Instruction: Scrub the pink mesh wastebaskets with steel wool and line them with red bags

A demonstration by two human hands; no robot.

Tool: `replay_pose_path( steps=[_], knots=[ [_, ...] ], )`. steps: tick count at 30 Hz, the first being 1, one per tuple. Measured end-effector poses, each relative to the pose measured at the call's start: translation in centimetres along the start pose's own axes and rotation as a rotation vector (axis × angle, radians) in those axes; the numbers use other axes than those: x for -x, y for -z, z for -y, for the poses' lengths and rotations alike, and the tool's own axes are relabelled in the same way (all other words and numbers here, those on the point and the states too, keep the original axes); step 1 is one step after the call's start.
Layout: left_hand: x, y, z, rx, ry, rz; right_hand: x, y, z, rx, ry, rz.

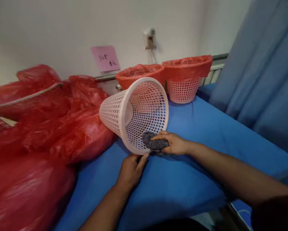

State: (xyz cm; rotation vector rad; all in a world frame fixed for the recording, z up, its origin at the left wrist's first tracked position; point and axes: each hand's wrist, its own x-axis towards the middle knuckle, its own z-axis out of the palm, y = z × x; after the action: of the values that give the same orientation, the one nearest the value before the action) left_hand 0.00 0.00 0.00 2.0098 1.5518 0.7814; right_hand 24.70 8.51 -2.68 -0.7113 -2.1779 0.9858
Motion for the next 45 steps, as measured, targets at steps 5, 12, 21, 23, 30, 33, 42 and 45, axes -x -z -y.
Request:
replay_pose_path(
  steps=[5, 12, 21, 23, 30, 33, 42, 45],
  knots=[
    [0.4, 0.6, -0.6, -0.048, -0.062, -0.189, -0.1, 1.5, 0.6, 0.453, -0.148, 0.005],
    [0.3, 1.5, -1.0, -0.060, -0.182, -0.328, -0.3, 5.0, 1.0, 0.906, -0.435, -0.316],
    [0.6, 2.0, -1.3, 0.016, -0.210, -0.468, 0.4, -0.3, 3.2, 0.196, 0.005, 0.160],
    [0.6, 2.2, -1.4, -0.003, -0.237, -0.462, 0.1, 0.9, 2.7, 0.415, -0.076, 0.096],
    [0.6, 2.9, -1.3, 0.006, -0.236, -0.450, -0.9, 6.2, 1.1, 0.877, -0.379, -0.347],
    [0.5, 2.5, -1.0, 0.048, -0.136, -0.378, -0.5, 4.4, 1.2, 0.826, -0.372, -0.224],
    [-0.4, -0.2, -0.1, 0.048, -0.086, 0.031, 0.3, 0.2, 0.8, 0.058, -0.059, 0.047],
    [0.1, 0.2, -0.5, 0.026, -0.109, -0.110, 0.2, 0.4, 1.3, 0.056, -0.018, 0.123]
  ],
)
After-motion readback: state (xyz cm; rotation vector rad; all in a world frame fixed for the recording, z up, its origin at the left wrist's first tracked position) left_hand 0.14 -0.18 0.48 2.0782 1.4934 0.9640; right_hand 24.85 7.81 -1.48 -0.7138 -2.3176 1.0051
